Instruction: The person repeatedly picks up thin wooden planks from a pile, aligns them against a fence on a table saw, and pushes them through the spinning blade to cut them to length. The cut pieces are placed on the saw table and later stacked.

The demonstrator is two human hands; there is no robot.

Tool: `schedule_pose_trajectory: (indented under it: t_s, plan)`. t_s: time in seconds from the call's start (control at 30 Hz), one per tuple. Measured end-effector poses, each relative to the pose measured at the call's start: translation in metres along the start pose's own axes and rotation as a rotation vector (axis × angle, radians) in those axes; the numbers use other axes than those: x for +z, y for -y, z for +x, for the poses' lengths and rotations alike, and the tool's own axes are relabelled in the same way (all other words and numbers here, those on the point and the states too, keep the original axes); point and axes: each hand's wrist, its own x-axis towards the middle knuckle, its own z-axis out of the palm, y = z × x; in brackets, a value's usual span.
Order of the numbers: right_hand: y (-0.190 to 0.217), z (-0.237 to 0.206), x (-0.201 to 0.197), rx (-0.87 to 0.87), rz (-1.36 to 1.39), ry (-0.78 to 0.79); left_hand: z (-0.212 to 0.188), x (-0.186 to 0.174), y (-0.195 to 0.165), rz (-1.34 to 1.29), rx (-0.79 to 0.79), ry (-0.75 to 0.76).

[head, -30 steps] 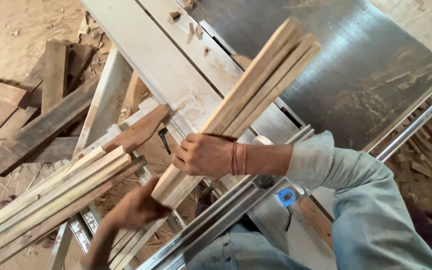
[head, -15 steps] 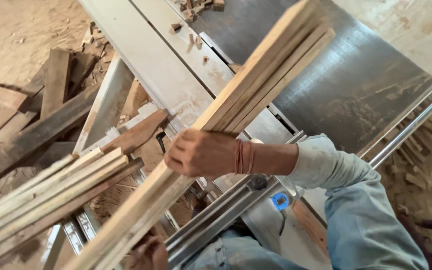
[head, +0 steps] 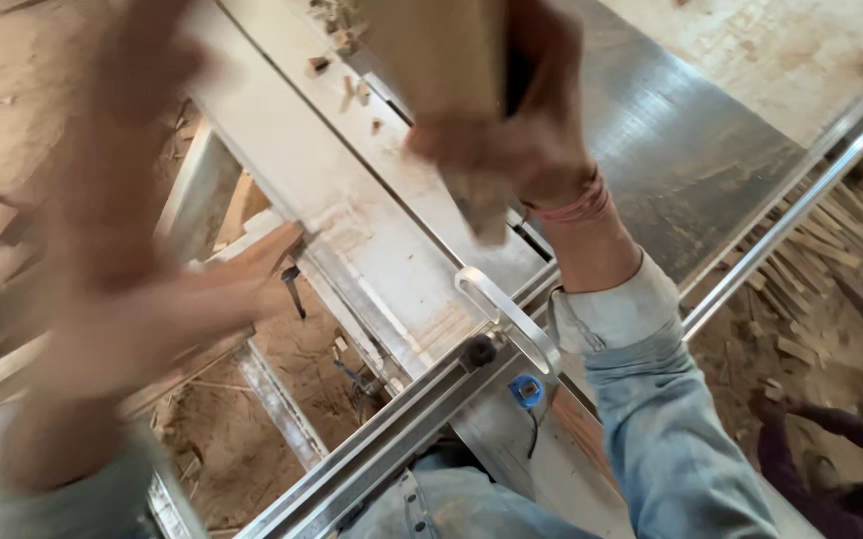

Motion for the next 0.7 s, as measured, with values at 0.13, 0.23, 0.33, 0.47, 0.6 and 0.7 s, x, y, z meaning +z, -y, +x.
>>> schedule_pose_trajectory:
  t_s: [0.13, 0.23, 0.33, 0.47, 0.6, 0.7]
  plan:
    - [-0.003, -0.024, -0.022, 0.124, 0.476, -0.202, 0.002, 0.146, -0.006, -0.116, -0.346, 0.272]
    - [-0.031, -0.054, -0.047, 0.115, 0.704, -0.364, -0.013, 0.183, -0.014, -0.092, -0.458, 0.203]
    - [-0.068, -0.094, -0.071, 0.090, 0.679, -0.536, -0.004, 0.194, -0.007, -0.147, -0.728, 0.429]
    - [-0.121, -0.150, -0.110, 0.251, 0.889, -0.829, 0.031, 0.212, 0.024, -0.080, -0.872, 0.875]
    - [-0.176, -0.195, -0.141, 0.456, 0.825, -1.068, 0.067, 0.272, 0.060, -0.074, -0.968, 1.086]
    - [-0.224, -0.213, -0.171, 0.540, 0.866, -1.149, 0.087, 0.329, 0.089, -0.044, -0.953, 1.078]
